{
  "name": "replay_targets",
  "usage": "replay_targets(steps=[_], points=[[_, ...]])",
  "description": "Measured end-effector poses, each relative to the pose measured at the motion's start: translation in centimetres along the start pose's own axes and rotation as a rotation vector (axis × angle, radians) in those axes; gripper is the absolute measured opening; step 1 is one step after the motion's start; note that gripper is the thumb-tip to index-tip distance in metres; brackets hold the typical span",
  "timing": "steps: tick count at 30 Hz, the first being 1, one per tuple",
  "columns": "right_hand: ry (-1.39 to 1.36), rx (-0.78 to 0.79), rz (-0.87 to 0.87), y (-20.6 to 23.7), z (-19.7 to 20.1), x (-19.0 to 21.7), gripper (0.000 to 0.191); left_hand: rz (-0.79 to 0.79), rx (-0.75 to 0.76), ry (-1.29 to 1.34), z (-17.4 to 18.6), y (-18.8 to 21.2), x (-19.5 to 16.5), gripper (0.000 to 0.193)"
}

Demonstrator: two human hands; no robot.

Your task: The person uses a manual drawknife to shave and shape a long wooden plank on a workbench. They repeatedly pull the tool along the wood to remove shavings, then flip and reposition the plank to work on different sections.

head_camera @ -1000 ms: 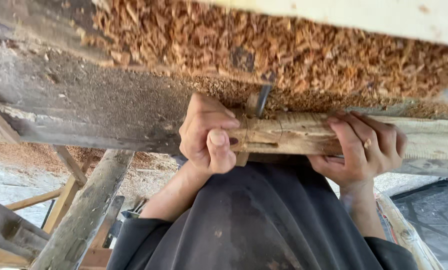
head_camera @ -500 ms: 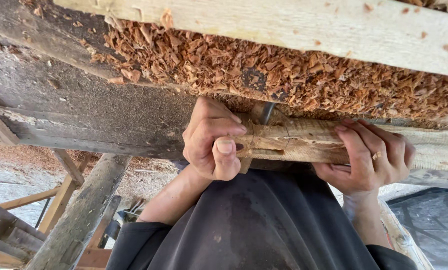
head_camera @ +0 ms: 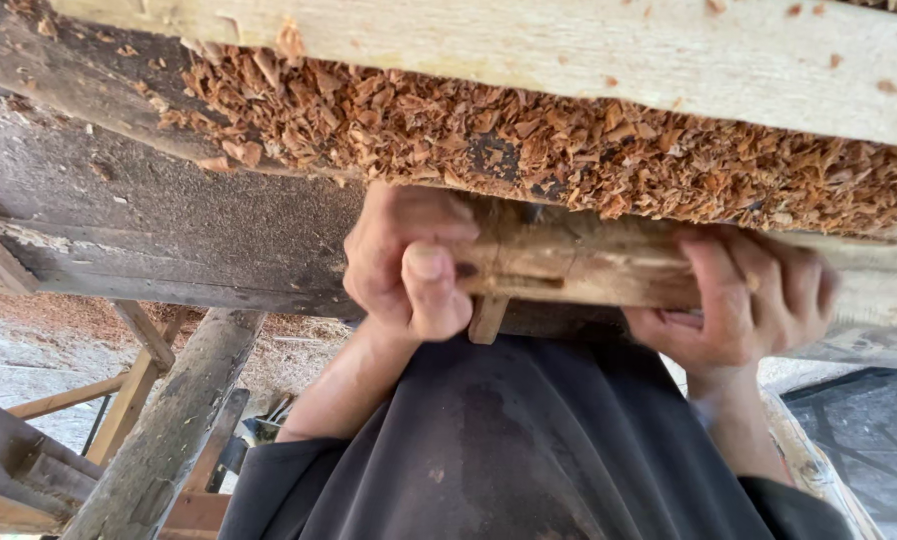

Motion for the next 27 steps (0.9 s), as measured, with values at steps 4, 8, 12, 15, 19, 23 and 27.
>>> replay_targets(steps=[4,8,12,15,19,23,27], points=[[0.009,-0.038,0.082,-0.1,-0.3,-0.8,0.048,0.011,-0.047,0.003,0.6,-0.1,0.1,0.031],[0.02,0.092,0.015,0.8,0.4,-0.6,0.048,0.044,0.065,0.025,0.7,0.5,-0.2,0.029],[-0.023,0.036,0.041,1.3,0.8,-0.3,0.054,-0.058,-0.003,0.043,0.6,0.2,-0.4,0.026],[-0.011,0.019,0.041,0.8,0.0,-0.8,0.05,-0.063,0.011,0.028,0.5,0.3,-0.4,0.024],[-0.034,-0.002,0.051,0.7,-0.6,-0.6,0.051,-0.042,-0.019,0.056,0.4,0.3,-0.4,0.024],[-0.084,-0.01,0.016,1.3,0.5,-0.2,0.046,-0.037,-0.018,0.048,0.2,0.4,-0.5,0.026],[-0.048,0.052,-0.006,1.1,0.9,-0.6,0.041,-0.068,-0.05,0.105,0.1,0.3,-0.6,0.027]])
Point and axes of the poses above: each hand's wrist, its own y-axis away from the middle knuckle, its own z-axis out of the back of the hand, x = y × z, the point moved 2 cm from there along -y, towards the middle knuckle, and after that the axes turned 14 degrees about x, right-handed, at the moved point
